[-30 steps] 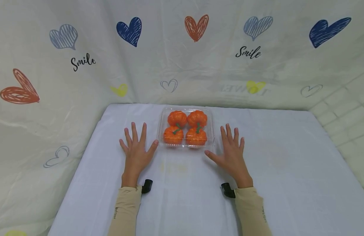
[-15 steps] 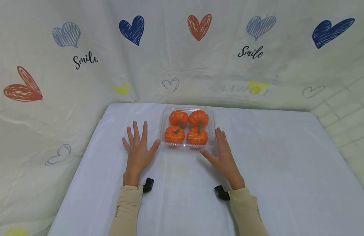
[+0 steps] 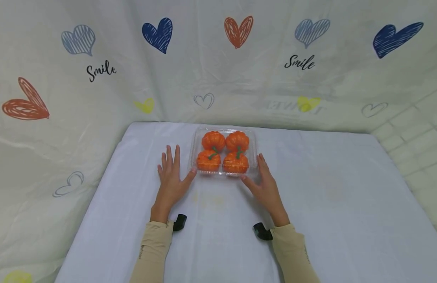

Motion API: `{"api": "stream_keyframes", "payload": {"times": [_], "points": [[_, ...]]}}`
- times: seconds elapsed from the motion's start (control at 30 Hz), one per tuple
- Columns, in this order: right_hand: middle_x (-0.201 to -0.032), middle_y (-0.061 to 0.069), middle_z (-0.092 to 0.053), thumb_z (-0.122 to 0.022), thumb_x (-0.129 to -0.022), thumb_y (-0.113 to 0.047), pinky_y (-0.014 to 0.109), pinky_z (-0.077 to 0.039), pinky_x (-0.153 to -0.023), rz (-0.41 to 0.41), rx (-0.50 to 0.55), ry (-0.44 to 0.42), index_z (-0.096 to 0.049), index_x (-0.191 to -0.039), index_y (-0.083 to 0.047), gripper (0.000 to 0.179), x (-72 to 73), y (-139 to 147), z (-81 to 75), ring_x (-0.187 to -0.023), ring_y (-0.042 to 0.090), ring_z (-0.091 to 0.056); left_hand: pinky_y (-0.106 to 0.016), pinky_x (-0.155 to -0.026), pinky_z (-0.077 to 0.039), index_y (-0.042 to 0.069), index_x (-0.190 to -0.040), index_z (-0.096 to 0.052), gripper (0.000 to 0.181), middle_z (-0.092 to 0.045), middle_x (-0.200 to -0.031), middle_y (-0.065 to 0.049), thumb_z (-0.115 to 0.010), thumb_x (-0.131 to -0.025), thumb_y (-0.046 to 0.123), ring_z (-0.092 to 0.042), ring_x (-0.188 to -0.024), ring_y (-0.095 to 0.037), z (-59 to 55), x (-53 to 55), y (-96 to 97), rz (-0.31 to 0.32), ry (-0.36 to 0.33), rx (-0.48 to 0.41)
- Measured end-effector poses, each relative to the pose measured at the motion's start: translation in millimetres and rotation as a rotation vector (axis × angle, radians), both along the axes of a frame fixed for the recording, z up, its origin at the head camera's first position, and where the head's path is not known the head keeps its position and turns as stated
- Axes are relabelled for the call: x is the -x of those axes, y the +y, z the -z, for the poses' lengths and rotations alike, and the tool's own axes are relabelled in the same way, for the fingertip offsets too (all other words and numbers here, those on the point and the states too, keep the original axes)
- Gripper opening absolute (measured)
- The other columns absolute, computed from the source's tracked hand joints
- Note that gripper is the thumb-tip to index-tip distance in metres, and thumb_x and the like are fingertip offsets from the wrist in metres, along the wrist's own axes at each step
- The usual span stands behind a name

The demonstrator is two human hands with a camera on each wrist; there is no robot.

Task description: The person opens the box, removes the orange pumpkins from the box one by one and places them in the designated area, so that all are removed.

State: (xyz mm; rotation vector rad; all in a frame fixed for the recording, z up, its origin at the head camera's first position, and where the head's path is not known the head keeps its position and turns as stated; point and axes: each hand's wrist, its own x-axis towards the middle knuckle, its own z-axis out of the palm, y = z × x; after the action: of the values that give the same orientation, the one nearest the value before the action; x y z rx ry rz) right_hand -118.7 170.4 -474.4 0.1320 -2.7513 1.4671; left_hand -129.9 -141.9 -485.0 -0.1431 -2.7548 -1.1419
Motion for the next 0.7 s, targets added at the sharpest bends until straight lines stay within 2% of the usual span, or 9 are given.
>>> {"api": "stream_keyframes", "payload": {"times": [0.2, 0.33, 0.43, 0.53, 0.7], "points": [[-0.179, 0.007, -0.012, -0.075, -0.102, -0.039, 0.057, -0.018, -0.128, 0.006, -0.017, -0.004, -0.019, -0.171, -0.003, 0.095, -0.9, -1.6, -0.9, -0.164, 0.031, -0.012, -0.071, -0.124, 0.002, 0.024, -0.174, 0.001, 0.111, 0.012, -0.179, -0.005, -0.07, -0.095, 0.057, 0.01, -0.163, -0.04, -1.2, -2.7, 10.1, 0.05, -0.068, -0.113], [-0.179, 0.008, -0.011, -0.074, -0.103, -0.04, 0.056, -0.018, -0.128, 0.006, -0.027, -0.004, -0.018, -0.171, -0.003, 0.096, -0.5, -1.1, 0.3, -0.164, 0.031, -0.011, -0.073, -0.124, -0.008, 0.032, -0.174, 0.002, 0.115, 0.013, -0.179, 0.002, -0.075, -0.092, 0.059, 0.01, -0.164, -0.032, 2.7, -3.8, 18.7, 0.047, -0.13, -0.227], [-0.179, 0.008, -0.011, -0.074, -0.103, -0.04, 0.056, -0.019, -0.128, 0.009, -0.028, -0.005, -0.017, -0.171, -0.004, 0.097, -0.2, -1.1, 1.2, -0.164, 0.031, -0.012, -0.073, -0.122, -0.015, 0.033, -0.174, 0.002, 0.118, 0.013, -0.179, 0.006, -0.078, -0.09, 0.057, 0.007, -0.164, -0.028, 5.2, -3.5, 24.7, 0.054, -0.161, -0.303], [-0.179, 0.008, -0.012, -0.075, -0.103, -0.04, 0.056, -0.019, -0.128, 0.01, -0.023, 0.002, -0.017, -0.171, -0.003, 0.097, -0.1, -1.2, 1.8, -0.163, 0.031, -0.012, -0.07, -0.123, -0.017, 0.031, -0.174, 0.003, 0.12, 0.013, -0.178, 0.008, -0.08, -0.09, 0.054, 0.005, -0.164, -0.026, 6.4, -3.5, 30.3, 0.07, -0.173, -0.349], [-0.179, 0.007, -0.012, -0.075, -0.102, -0.037, 0.056, -0.018, -0.129, 0.011, -0.005, 0.018, -0.018, -0.171, -0.003, 0.096, 1.0, -2.3, 3.3, -0.163, 0.03, -0.012, -0.066, -0.125, -0.019, 0.023, -0.175, -0.002, 0.116, 0.008, -0.179, 0.007, -0.081, -0.092, 0.048, 0.0, -0.164, -0.025, 8.8, -2.6, 35.4, 0.057, -0.145, -0.351]]}}
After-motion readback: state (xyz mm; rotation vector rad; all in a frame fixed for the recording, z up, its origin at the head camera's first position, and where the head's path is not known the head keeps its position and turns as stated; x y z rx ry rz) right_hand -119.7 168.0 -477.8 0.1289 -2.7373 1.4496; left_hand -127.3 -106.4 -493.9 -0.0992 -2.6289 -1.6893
